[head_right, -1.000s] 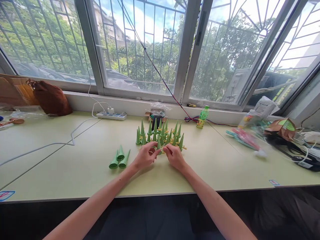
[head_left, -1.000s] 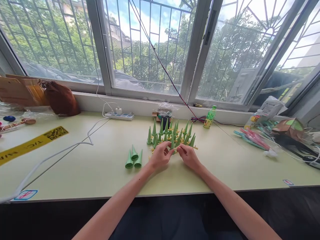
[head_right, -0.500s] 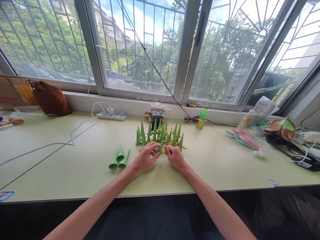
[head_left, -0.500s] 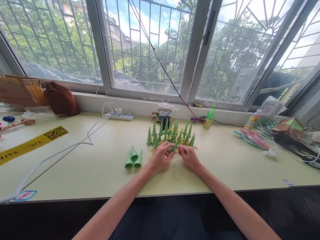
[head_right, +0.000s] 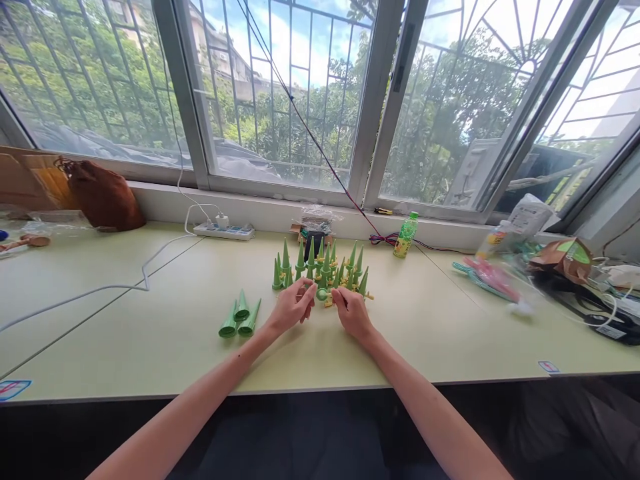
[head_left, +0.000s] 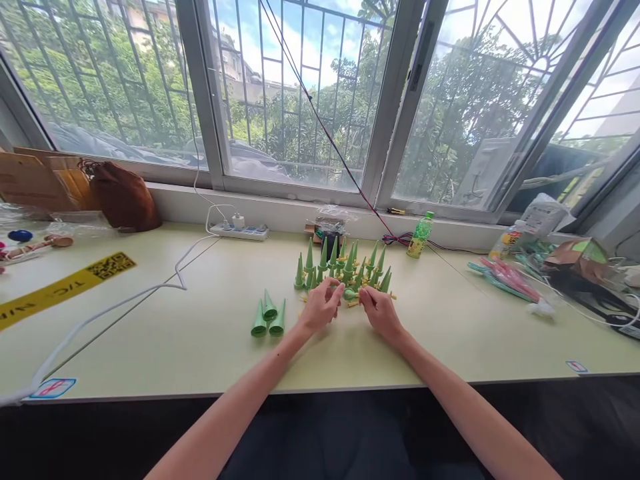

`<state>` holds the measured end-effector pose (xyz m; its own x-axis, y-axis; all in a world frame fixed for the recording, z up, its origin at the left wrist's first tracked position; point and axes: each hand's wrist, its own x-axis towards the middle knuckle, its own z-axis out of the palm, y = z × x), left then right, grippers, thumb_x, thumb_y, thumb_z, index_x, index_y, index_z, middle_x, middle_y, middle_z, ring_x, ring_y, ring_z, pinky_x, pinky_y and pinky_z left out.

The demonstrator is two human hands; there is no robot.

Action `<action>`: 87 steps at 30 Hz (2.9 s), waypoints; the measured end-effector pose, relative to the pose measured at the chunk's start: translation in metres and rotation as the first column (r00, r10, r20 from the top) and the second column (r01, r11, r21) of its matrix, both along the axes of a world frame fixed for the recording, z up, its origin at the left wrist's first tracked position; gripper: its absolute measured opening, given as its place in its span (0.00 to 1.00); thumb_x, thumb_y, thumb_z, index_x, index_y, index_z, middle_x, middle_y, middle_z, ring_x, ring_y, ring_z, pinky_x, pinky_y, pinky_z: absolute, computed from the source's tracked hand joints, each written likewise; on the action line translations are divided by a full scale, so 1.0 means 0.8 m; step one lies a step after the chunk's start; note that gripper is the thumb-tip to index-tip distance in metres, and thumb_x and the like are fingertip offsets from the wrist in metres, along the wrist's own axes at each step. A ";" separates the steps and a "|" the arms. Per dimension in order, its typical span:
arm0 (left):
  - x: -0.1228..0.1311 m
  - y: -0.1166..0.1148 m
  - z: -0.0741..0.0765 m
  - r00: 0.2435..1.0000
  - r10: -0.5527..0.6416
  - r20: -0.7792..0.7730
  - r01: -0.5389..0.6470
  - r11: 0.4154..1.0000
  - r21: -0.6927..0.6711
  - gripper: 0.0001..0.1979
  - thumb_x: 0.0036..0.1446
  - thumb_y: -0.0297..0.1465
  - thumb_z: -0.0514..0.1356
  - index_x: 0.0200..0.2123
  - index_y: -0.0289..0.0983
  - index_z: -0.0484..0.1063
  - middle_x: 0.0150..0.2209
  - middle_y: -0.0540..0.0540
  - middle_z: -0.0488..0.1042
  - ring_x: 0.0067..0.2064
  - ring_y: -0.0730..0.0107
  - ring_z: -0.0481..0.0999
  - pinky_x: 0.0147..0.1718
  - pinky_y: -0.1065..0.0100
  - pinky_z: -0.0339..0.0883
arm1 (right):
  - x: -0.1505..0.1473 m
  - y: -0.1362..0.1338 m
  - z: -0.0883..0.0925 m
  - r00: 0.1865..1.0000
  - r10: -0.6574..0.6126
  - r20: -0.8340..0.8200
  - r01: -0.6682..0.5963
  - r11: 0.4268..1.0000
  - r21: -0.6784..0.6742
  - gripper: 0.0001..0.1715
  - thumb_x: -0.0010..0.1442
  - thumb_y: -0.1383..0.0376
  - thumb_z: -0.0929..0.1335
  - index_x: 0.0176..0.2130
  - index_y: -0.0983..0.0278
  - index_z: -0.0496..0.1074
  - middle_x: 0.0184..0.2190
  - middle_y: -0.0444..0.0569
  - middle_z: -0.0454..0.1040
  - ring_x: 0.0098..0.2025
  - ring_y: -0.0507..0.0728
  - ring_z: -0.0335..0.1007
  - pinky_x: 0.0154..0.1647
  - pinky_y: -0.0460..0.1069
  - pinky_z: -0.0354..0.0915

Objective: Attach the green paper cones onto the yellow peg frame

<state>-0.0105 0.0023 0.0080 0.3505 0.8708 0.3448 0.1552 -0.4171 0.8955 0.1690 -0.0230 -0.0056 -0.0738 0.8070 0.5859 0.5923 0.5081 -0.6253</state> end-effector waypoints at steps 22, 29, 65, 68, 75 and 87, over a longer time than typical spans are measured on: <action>-0.002 -0.002 -0.011 0.987 -0.161 -0.009 0.162 0.983 0.084 0.17 0.61 0.40 0.56 0.48 0.38 0.62 0.27 0.52 0.68 0.24 0.74 0.70 0.22 0.72 0.65 | 0.003 0.004 -0.006 0.998 0.056 0.019 -0.056 0.998 -0.009 0.26 0.68 0.53 0.57 0.22 0.63 0.56 0.18 0.41 0.58 0.21 0.49 0.50 0.24 0.46 0.49; -0.001 -0.004 -0.012 0.993 -0.079 -0.092 0.099 0.968 0.233 0.12 0.60 0.34 0.56 0.46 0.38 0.64 0.32 0.50 0.70 0.27 0.75 0.71 0.27 0.73 0.67 | 0.001 0.004 -0.008 0.997 0.072 -0.019 -0.072 0.997 -0.038 0.27 0.68 0.53 0.57 0.21 0.63 0.55 0.17 0.42 0.58 0.20 0.49 0.50 0.23 0.47 0.48; -0.006 0.002 -0.013 0.986 0.015 -0.164 0.072 0.856 0.512 0.12 0.62 0.31 0.55 0.49 0.39 0.67 0.42 0.44 0.73 0.29 0.77 0.72 0.30 0.72 0.70 | -0.001 0.003 -0.007 0.996 0.083 -0.015 -0.084 0.996 -0.036 0.29 0.69 0.52 0.56 0.21 0.63 0.57 0.17 0.42 0.58 0.20 0.49 0.52 0.24 0.47 0.50; -0.003 0.000 -0.009 0.991 -0.033 -0.133 0.087 0.900 0.428 0.20 0.58 0.37 0.61 0.52 0.40 0.64 0.46 0.43 0.70 0.30 0.77 0.72 0.28 0.73 0.70 | -0.001 0.002 -0.005 0.998 0.059 -0.010 -0.060 0.998 -0.018 0.29 0.69 0.52 0.56 0.21 0.63 0.58 0.17 0.42 0.59 0.20 0.49 0.53 0.24 0.47 0.50; -0.003 -0.003 0.008 0.993 0.106 -0.052 -0.095 0.977 0.190 0.25 0.63 0.49 0.48 0.27 0.35 0.67 0.22 0.50 0.68 0.21 0.77 0.65 0.21 0.75 0.60 | 0.000 0.002 -0.004 0.998 0.060 -0.001 -0.060 0.998 -0.022 0.29 0.69 0.51 0.55 0.22 0.63 0.61 0.18 0.43 0.62 0.21 0.50 0.56 0.25 0.46 0.53; -0.003 -0.006 0.009 0.977 -0.205 -0.055 0.178 0.933 -0.314 0.34 0.58 0.57 0.48 0.21 0.32 0.69 0.21 0.45 0.71 0.17 0.76 0.66 0.13 0.74 0.56 | -0.001 -0.002 0.000 0.996 0.094 0.006 -0.093 0.995 -0.036 0.28 0.68 0.50 0.57 0.22 0.63 0.59 0.17 0.41 0.61 0.21 0.49 0.55 0.24 0.46 0.53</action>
